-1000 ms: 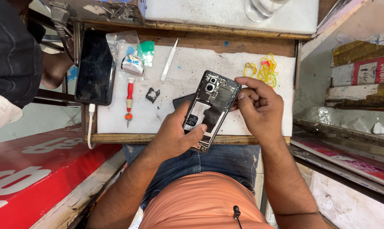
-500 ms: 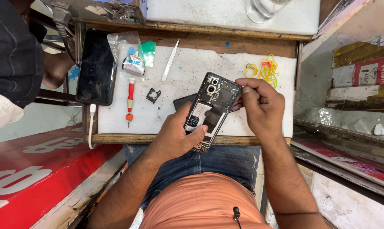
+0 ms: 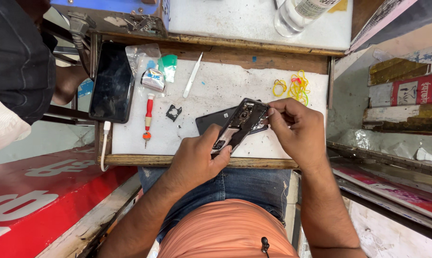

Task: The person removes the back cover from a smartphone chassis, separates the internal frame from the back panel, and then applies adhesive around the camera module area on the back cover. The person handles the phone chassis, back cover, and adhesive tube.

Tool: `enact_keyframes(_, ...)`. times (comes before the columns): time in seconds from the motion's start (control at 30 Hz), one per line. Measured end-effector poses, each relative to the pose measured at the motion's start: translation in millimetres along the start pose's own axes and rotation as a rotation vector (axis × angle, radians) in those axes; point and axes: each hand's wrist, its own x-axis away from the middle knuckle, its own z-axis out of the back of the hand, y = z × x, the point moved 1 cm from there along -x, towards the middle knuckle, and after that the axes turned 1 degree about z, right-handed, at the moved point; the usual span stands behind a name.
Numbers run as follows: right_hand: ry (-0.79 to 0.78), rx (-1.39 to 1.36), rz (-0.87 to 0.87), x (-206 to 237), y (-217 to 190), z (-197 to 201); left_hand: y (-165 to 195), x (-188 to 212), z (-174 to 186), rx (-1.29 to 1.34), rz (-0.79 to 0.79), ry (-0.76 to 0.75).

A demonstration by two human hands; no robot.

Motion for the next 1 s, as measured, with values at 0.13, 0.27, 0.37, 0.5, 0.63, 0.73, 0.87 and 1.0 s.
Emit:
enact_keyframes(0.13, 0.162, 0.249, 0.113, -2, -10, -6, 2, 1, -8, -0.161, -0.041, 0.014)
enact_keyframes(0.27, 0.303, 0.237, 0.216, 1, -11, -13, 5, 2, -16, -0.198, -0.084, 0.102)
enact_keyframes(0.37, 0.357, 0.232, 0.261, 7, -6, -14, 4, 3, -16, -0.121, 0.009, 0.090)
enact_keyframes(0.5, 0.358, 0.152, 0.245, 18, -4, 5, 0, 0, -6, 0.108, 0.175, 0.065)
enact_keyframes(0.63, -0.140, 0.159, 0.076, 33, -13, 43, -3, 2, 5, 0.460, 0.211, 0.012)
enact_keyframes(0.73, -0.484, 0.272, 0.205, 38, -23, 50, -7, 2, 7, 0.593, 0.167, -0.030)
enact_keyframes(0.87, -0.323, 0.075, 0.057, 37, -27, 39, -9, 1, 7, 0.682, 0.130, -0.098)
enact_keyframes(1.0, -0.150, -0.288, -0.028, 27, -17, 22, -4, 2, 8, 0.599, 0.180, -0.194)
